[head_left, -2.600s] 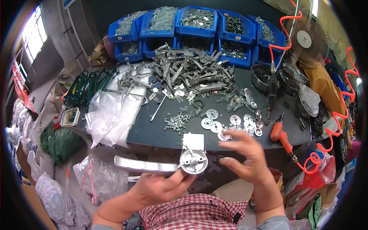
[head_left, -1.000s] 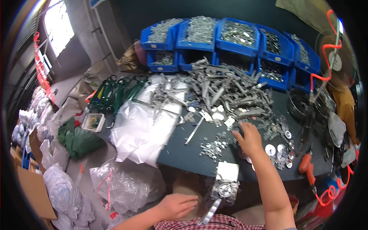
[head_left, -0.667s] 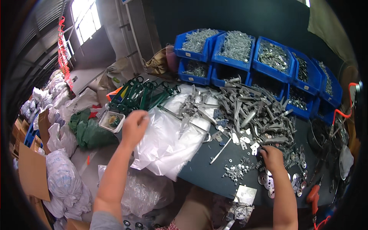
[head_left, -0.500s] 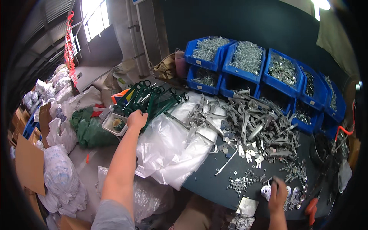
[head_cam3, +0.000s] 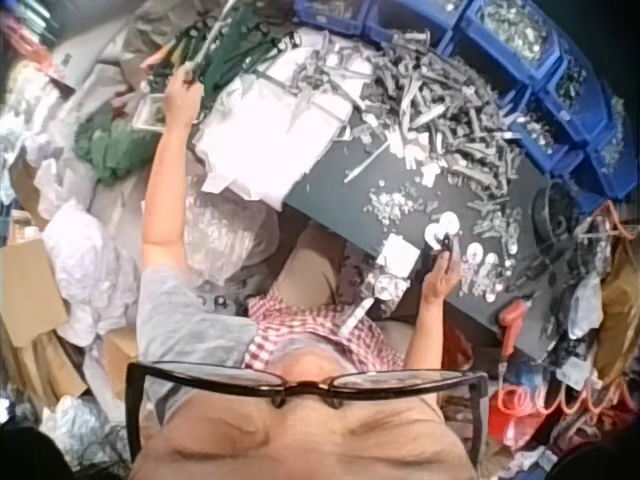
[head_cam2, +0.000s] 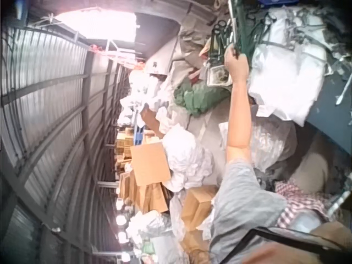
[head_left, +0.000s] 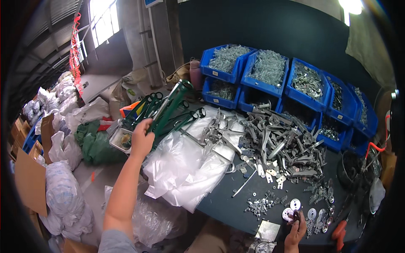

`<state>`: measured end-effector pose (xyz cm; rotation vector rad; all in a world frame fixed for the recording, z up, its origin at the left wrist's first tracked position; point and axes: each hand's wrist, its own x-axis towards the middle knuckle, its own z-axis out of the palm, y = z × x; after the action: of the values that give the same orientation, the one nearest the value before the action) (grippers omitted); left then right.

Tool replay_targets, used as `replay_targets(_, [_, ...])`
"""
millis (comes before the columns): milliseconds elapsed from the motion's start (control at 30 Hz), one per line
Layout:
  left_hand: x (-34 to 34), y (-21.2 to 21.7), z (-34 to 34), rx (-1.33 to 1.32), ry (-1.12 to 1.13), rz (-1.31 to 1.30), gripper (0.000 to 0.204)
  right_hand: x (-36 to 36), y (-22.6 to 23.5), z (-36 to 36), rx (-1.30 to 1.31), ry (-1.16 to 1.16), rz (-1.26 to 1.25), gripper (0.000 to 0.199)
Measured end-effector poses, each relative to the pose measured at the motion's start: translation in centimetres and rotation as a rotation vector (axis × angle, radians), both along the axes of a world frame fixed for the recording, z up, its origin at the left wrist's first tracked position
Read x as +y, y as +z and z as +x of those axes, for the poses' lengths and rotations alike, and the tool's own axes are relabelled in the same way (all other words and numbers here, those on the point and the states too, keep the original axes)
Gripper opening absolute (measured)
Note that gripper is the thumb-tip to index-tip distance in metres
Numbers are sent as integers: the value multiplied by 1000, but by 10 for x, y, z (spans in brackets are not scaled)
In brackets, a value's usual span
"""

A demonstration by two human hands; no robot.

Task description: The recorder assembles metal components including brackets and washers, uses a hand press and pneumatic screwdrivers, and places finished items into plastic bags.

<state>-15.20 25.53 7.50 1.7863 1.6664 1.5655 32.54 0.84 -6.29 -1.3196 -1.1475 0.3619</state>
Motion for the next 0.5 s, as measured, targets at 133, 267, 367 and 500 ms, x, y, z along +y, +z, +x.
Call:
replay_targets(133, [-99,10,60,-690,-561,-491,36,0,3,6,-219,-27,-22,32])
replay_targets(267, [-184,-36,108,-913,-540,-504,38,4,6,12,-313,38,-3,30])
replay_targets(367, [-242,-66,130,-886,-538,-544,37,-16,33,-5,-97,168,55,27])
replay_targets(500, [-282,-90,134,-709,-530,-613,36,-60,60,-36,-415,278,-14,36])
